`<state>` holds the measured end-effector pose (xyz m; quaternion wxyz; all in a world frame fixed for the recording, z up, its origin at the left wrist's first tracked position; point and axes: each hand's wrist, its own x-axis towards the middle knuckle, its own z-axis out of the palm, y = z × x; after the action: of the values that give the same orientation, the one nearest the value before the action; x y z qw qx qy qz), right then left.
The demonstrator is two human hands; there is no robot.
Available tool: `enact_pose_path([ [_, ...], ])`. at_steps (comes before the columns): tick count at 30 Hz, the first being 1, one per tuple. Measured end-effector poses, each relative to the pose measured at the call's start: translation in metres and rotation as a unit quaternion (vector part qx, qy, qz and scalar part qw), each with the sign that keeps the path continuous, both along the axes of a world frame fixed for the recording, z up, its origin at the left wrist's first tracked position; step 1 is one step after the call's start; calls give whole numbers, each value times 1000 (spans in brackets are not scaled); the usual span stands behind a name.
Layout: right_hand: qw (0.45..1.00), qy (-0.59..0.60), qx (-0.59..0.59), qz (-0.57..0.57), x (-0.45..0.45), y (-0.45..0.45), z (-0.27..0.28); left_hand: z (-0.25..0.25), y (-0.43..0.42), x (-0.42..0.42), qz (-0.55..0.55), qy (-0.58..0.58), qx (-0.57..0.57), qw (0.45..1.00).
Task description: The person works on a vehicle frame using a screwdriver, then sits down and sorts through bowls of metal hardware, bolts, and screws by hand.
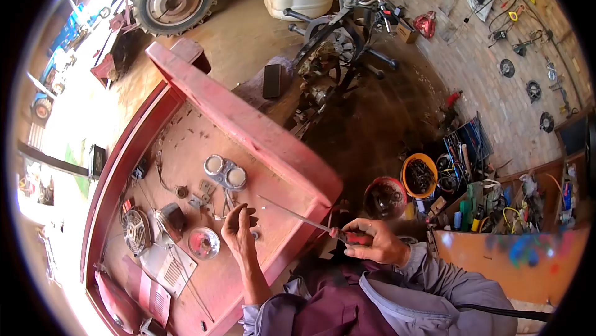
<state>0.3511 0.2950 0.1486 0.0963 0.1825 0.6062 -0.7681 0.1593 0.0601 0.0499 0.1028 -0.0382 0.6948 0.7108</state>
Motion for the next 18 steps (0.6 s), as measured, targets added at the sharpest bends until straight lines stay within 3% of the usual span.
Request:
enact_pose_path([
  [4, 998, 40, 38, 26, 2, 58, 1, 53, 48, 25, 69, 131, -15, 989],
  [7, 998, 46, -22, -27, 1, 99, 5, 83, 88, 51, 60, 248, -31, 966],
  [8, 998, 43, -18, -39, 1, 114, 8, 88, 103, 58, 14, 255, 0, 967],
  [11, 998, 33, -10, -45, -4, 149, 15, 114, 164, 59, -157, 314, -95, 931],
  [13, 999, 26, -4, -37, -8, 168, 15, 100, 193, 62, -227, 217, -122, 941],
  [15, 982, 123, 143, 26, -10, 184, 13, 88, 224, 65, -268, 110, -55, 956],
  [17, 972, 146, 178, 48, -11, 193, 5, 86, 247, 71, -273, 45, 7, 961],
  [18, 972, 143, 182, 44, -11, 197, 3, 79, 251, 69, -297, 69, -21, 952],
])
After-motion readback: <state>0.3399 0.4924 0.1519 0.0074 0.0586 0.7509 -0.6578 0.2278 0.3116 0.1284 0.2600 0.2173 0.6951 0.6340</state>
